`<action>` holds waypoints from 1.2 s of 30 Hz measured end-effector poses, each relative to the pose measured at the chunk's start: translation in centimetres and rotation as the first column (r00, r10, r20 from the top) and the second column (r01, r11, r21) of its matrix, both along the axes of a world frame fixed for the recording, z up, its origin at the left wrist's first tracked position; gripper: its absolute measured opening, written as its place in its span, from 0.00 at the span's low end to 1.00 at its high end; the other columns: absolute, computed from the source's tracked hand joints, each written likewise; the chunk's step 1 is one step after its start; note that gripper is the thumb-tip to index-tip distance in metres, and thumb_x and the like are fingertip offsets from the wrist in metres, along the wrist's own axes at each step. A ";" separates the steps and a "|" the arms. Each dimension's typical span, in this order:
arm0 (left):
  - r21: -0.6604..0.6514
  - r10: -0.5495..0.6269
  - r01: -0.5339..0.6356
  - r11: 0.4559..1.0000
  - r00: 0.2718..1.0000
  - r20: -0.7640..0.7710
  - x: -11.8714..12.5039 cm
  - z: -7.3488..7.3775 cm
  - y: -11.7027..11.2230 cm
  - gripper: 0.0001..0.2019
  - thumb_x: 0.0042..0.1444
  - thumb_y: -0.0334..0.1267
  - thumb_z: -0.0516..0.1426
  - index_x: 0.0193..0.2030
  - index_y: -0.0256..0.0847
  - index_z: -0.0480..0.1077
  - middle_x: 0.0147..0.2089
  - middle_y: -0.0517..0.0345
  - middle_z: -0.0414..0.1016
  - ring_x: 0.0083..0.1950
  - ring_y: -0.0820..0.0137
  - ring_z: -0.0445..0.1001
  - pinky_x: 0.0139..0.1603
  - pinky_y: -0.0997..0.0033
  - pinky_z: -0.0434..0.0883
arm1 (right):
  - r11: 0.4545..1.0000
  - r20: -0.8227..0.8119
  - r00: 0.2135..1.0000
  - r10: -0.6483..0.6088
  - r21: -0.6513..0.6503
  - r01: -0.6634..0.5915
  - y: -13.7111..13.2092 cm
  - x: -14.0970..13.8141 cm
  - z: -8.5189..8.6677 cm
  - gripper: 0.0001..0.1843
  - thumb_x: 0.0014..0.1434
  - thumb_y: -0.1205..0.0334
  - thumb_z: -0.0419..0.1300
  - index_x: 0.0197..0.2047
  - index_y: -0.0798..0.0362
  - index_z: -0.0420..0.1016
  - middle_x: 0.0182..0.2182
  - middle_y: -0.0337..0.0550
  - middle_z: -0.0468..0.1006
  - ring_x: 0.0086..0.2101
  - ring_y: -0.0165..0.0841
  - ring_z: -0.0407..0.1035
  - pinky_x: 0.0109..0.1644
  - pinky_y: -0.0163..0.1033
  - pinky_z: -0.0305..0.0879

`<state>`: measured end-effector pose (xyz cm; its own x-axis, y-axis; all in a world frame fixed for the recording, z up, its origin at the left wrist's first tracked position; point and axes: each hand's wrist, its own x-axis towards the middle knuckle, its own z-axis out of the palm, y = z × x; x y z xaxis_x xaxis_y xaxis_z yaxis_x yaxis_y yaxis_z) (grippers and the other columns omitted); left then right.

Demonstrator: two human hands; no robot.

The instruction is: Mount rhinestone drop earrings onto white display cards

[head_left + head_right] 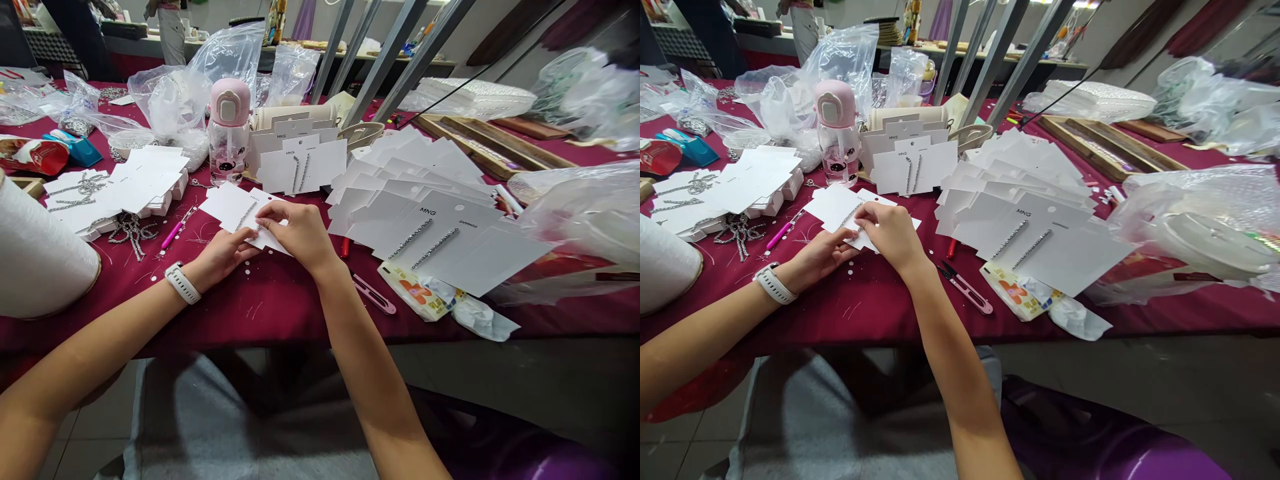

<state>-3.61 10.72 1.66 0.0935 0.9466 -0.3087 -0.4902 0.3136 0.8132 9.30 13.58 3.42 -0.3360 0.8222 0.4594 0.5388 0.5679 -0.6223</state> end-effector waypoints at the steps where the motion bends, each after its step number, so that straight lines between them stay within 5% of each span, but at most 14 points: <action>1: 0.006 -0.003 0.004 1.000 1.000 -0.002 0.0 -0.1 0.0 0.06 0.49 0.21 0.53 0.33 0.31 0.68 0.29 0.58 0.72 0.30 0.77 0.72 0.36 0.77 0.71 | 1.000 0.002 1.000 0.002 0.003 -0.002 0.0 0.0 0.0 0.04 0.51 0.70 0.59 0.29 0.54 0.75 0.27 0.37 0.77 0.29 0.27 0.68 0.37 0.33 0.62; 8: 0.011 -0.009 0.009 1.000 1.000 -0.023 -0.2 -0.3 0.2 0.06 0.48 0.23 0.54 0.33 0.32 0.68 0.31 0.58 0.72 0.32 0.78 0.72 0.40 0.76 0.70 | 0.998 0.014 0.999 -0.037 0.047 0.036 0.2 0.1 0.0 0.02 0.48 0.70 0.62 0.27 0.55 0.75 0.30 0.40 0.77 0.31 0.28 0.68 0.38 0.34 0.61; 30: 0.028 -0.014 0.015 0.999 0.999 -0.036 -0.1 -0.3 0.2 0.07 0.46 0.24 0.55 0.32 0.33 0.70 0.32 0.56 0.74 0.32 0.76 0.73 0.40 0.75 0.71 | 0.984 0.038 0.998 -0.059 -0.165 0.064 -0.1 0.1 0.5 0.04 0.49 0.65 0.59 0.26 0.55 0.73 0.27 0.39 0.75 0.28 0.27 0.62 0.36 0.36 0.58; 36: 0.072 0.000 0.002 0.997 1.000 -0.022 -0.3 -0.9 0.5 0.06 0.44 0.24 0.56 0.31 0.32 0.70 0.29 0.58 0.73 0.30 0.78 0.71 0.38 0.77 0.71 | 0.981 0.054 0.995 -0.089 -0.167 0.097 0.0 0.0 0.6 0.03 0.49 0.66 0.59 0.27 0.55 0.73 0.33 0.43 0.75 0.35 0.32 0.63 0.41 0.40 0.59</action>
<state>-3.88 11.21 0.80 0.0885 0.9663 -0.2417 -0.4713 0.2544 0.8445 9.32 13.61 3.99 -0.2718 0.9155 0.2966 0.6149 0.4023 -0.6783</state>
